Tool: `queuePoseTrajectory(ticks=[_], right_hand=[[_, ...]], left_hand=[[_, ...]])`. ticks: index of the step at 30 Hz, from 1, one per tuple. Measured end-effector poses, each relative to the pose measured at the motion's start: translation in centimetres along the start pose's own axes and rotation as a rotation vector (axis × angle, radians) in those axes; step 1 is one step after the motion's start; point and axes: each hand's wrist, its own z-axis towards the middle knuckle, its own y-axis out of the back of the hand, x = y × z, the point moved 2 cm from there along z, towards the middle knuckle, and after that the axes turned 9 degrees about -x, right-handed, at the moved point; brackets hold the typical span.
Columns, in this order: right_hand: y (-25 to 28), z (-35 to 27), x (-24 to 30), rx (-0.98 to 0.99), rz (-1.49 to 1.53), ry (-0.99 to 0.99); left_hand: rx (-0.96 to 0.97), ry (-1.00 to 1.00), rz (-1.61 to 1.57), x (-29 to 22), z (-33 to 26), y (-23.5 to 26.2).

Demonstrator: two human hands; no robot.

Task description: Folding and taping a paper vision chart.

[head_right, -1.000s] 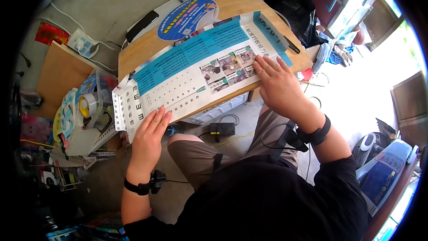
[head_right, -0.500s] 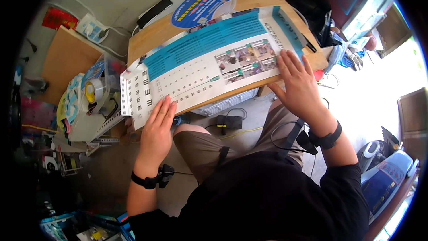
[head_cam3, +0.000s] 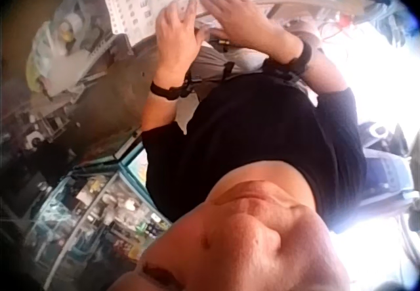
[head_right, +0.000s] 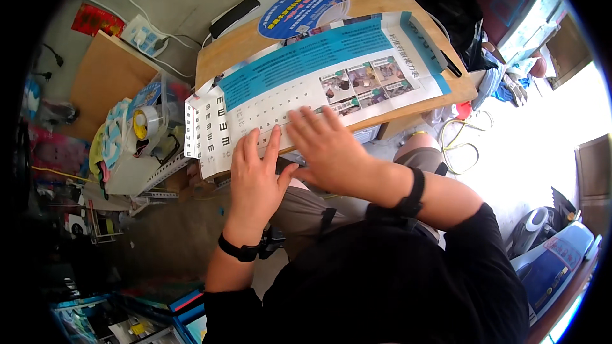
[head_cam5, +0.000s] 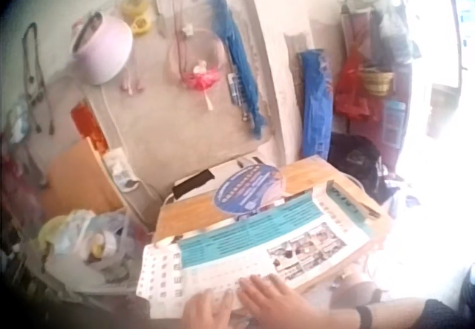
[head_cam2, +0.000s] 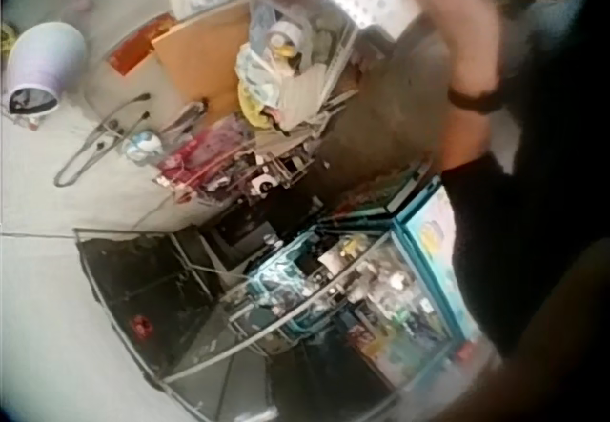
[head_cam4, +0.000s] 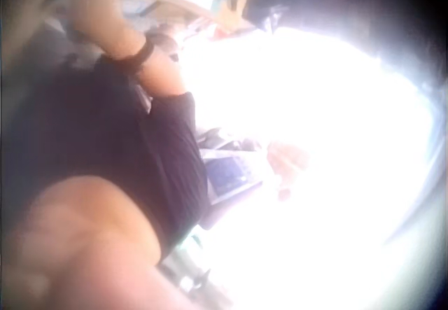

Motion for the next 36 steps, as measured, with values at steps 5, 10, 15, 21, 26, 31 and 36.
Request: queuePoseTrajectory(ticks=[5, 10, 15, 21, 26, 31, 36], right_hand=[[-1.2, 0.6, 0.3, -0.003, -0.028, 0.039], [0.4, -0.8, -3.3, -0.064, -0.117, -0.152], [2.9, -4.1, -8.1, -0.05, -0.276, -0.34], [4.4, -6.5, -11.6, -0.091, -0.279, -0.467], [4.0, -6.7, -11.8, -0.094, -0.272, -0.535], [4.3, -7.2, -12.2, -0.075, -0.378, -0.533], [4.3, -6.8, -11.8, -0.003, -0.425, -0.582]], left_hand=[[0.013, -0.014, 0.049, 0.4, -0.8, -0.6], [-0.007, 0.004, 0.052, 0.1, -0.9, -0.7], [-0.016, 0.032, 0.074, 0.0, -1.1, -1.2], [0.002, 0.042, 0.088, 0.2, -0.9, -0.8], [-0.06, 0.031, 0.007, 0.5, -1.2, -0.6], [-0.107, 0.068, -0.015, 0.8, -1.8, -0.9], [-0.154, 0.07, -0.08, 0.9, -2.1, -1.0]])
